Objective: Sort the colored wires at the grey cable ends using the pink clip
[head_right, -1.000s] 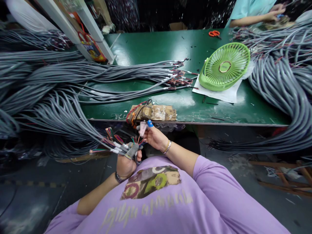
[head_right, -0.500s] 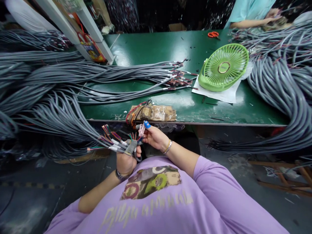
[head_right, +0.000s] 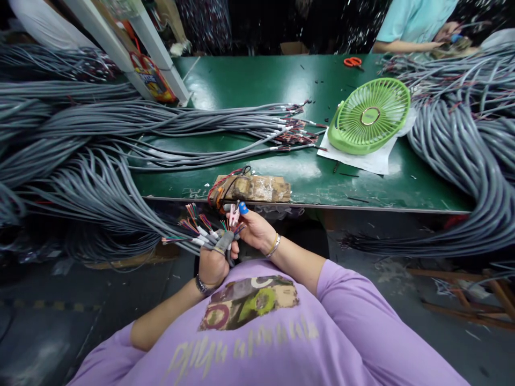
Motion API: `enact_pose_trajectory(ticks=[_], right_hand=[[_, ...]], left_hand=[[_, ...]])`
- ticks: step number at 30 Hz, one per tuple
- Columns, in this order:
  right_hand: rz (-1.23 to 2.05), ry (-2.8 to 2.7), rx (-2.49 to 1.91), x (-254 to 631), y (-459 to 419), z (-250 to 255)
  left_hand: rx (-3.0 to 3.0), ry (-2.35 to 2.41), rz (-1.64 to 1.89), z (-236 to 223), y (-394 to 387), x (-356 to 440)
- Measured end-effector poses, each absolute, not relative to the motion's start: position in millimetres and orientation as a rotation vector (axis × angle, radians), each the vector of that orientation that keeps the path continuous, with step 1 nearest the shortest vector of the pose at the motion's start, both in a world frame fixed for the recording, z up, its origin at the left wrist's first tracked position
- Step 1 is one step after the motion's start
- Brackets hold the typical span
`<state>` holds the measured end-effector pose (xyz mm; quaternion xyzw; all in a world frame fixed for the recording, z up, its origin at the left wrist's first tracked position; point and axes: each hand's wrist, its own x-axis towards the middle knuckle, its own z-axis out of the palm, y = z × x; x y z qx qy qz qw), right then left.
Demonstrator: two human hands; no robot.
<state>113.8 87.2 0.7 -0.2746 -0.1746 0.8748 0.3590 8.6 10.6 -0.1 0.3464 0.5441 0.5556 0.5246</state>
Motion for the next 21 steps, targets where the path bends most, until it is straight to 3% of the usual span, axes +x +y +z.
enact_pose_trajectory(ticks=[15, 21], right_hand=[[2.258, -0.305, -0.619, 117.7, 81.9, 1.9], [2.419, -0.609, -0.607, 137.3, 83.8, -7.6]], left_hand=[[0.767, 1.270, 1.333, 0.1, -2.2, 1.1], [0.782, 1.285, 1.319, -4.5, -11.4, -7.0]])
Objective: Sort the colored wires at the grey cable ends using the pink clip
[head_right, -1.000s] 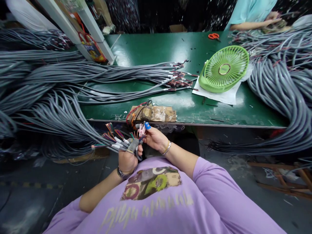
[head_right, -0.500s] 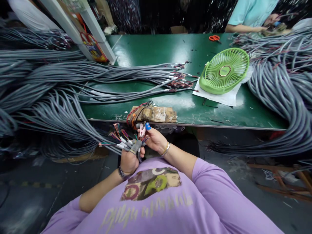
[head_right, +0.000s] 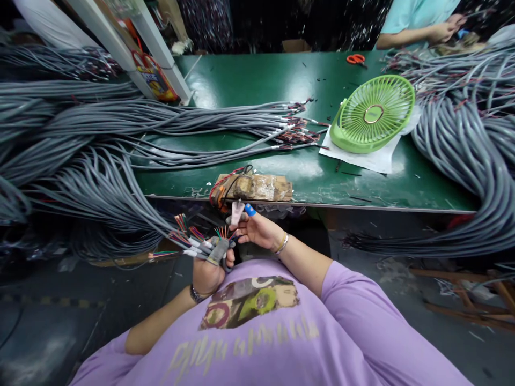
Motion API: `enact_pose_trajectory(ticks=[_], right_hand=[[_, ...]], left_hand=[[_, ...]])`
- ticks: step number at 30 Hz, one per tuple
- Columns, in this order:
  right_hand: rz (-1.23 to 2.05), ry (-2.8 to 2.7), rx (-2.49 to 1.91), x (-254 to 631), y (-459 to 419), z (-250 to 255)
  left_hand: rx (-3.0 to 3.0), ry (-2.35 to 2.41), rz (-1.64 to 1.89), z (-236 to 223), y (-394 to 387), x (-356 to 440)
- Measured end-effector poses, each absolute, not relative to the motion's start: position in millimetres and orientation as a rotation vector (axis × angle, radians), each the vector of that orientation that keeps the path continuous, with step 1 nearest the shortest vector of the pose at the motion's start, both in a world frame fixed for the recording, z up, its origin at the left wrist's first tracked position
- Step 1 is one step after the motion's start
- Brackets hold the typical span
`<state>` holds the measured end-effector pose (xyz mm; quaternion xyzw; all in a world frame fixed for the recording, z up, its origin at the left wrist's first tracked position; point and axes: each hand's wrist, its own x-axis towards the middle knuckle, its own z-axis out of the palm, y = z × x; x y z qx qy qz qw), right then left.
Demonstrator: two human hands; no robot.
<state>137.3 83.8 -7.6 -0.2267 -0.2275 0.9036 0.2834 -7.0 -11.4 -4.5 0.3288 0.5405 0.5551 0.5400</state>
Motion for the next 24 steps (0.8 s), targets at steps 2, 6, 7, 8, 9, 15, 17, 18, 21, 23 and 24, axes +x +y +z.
enact_pose_trajectory(ticks=[2, 6, 7, 8, 9, 15, 17, 18, 21, 23, 24], right_hand=[[2.450, -0.792, -0.620, 143.2, 83.7, -7.0], [2.318, -1.044, -0.757, 147.0, 80.2, 2.5], [2.273, -1.076, -0.800, 146.6, 79.0, 5.3], [2.238, -1.097, -0.837, 146.0, 77.9, 7.7], [2.210, -1.108, -0.865, 145.4, 76.9, 9.6], [2.221, -1.146, -0.814, 146.1, 74.8, 16.3], [2.225, -1.153, -0.800, 147.6, 75.3, 17.5], [2.224, -1.150, -0.808, 148.5, 75.6, 17.4], [2.238, -1.086, -0.850, 150.6, 75.6, 13.1], [2.281, -1.004, -0.839, 151.2, 74.2, 7.8], [2.299, -0.958, -0.822, 151.2, 73.0, 5.0]], left_hand=[[0.826, 1.306, 1.303, -6.7, -11.5, -8.7], [0.957, 1.314, 1.229, -9.1, -10.2, -9.8], [0.985, 1.313, 1.211, -8.6, -9.9, -9.8], [1.011, 1.314, 1.194, -7.7, -9.4, -9.8], [1.038, 1.314, 1.173, -6.2, -8.7, -9.9], [1.204, 1.266, 0.896, 10.7, 0.0, -11.6], [1.227, 1.239, 0.817, 14.4, 2.7, -12.3], [1.214, 1.231, 0.812, 14.8, 3.4, -12.7], [1.101, 1.256, 0.922, 10.0, 3.0, -13.7], [1.023, 1.280, 1.017, 3.7, 1.5, -14.1], [0.994, 1.283, 1.062, 0.5, 0.7, -14.2]])
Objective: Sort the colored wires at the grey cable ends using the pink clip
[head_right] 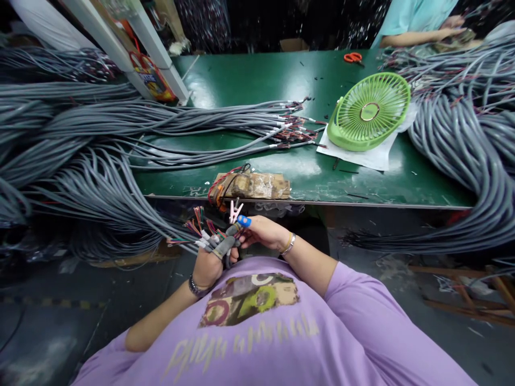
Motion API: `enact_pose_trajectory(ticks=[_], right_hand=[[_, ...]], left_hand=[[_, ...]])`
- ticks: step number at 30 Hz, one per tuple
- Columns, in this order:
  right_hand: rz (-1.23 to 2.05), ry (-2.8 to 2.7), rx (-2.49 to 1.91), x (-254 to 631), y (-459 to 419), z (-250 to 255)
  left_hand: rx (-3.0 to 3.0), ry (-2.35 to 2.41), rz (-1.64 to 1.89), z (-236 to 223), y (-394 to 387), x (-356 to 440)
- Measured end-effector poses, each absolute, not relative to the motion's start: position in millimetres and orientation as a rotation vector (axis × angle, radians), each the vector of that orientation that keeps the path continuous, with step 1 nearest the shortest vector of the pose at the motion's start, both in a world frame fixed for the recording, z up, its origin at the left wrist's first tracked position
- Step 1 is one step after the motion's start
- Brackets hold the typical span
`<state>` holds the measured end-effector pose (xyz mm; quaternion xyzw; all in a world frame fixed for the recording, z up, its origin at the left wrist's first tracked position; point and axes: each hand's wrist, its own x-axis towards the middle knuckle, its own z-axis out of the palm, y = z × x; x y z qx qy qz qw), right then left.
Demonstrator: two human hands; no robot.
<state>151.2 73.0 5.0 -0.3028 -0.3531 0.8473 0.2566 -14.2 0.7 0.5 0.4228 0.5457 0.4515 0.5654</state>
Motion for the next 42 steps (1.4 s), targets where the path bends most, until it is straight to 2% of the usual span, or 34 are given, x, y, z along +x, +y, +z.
enact_pose_trajectory(ticks=[7, 17, 26, 30, 36, 42], right_hand=[[2.129, -0.867, -0.850, 141.4, 57.9, -3.2], [1.950, -1.128, -0.970, 123.7, 61.1, 4.8], [1.924, -1.038, -1.008, 119.6, 63.2, 3.1], [1.938, -1.009, -0.935, 118.7, 61.0, 2.2], [2.137, -1.090, -0.783, 119.6, 59.3, 12.8], [2.076, -1.023, -0.753, 116.6, 54.5, 12.6]], left_hand=[[0.934, 1.323, 1.248, -8.2, -2.1, -13.6], [1.084, 1.242, 0.962, -0.6, 1.1, -24.2], [0.900, 1.244, 1.302, -18.1, -1.0, -20.6], [0.936, 1.285, 1.252, -12.8, -0.4, -20.0], [0.956, 1.311, 1.147, -7.5, -1.3, -18.4], [0.927, 1.378, 1.219, -5.5, -0.1, -17.1]])
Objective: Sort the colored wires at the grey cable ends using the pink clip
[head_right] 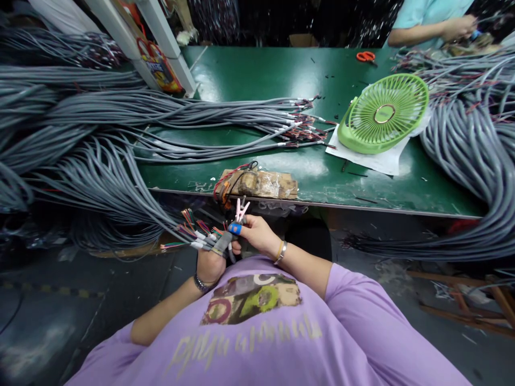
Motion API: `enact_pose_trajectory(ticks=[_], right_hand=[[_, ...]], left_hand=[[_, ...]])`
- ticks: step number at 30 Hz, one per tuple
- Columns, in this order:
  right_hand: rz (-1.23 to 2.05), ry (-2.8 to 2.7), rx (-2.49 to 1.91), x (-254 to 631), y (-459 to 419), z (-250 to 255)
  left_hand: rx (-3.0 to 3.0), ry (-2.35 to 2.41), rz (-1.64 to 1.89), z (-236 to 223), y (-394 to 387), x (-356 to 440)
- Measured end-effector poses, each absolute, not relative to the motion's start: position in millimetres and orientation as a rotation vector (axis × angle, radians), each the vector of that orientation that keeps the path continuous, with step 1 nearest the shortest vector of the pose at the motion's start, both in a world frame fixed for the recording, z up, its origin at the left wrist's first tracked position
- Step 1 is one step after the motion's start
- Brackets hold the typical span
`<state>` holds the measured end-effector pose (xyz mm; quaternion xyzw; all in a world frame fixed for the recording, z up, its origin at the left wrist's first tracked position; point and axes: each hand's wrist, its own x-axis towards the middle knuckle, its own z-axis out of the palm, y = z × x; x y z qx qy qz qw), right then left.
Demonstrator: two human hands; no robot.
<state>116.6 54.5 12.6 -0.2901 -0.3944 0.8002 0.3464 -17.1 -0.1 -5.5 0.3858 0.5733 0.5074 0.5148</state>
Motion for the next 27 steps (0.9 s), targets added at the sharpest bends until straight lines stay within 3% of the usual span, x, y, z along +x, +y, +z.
enact_pose_trajectory(ticks=[10, 19, 27], right_hand=[[2.053, -0.819, -0.847, 114.3, 53.3, -2.4], [2.266, -0.517, -0.760, 138.2, 79.2, -14.7], [1.833, -0.966, -0.913, 120.2, 82.4, -4.1]], left_hand=[[0.865, 1.349, 1.260, -3.9, 1.4, -14.5], [0.771, 1.108, 1.226, 4.3, 3.5, -18.0], [0.777, 1.032, 1.098, 14.1, 19.3, -5.2]])
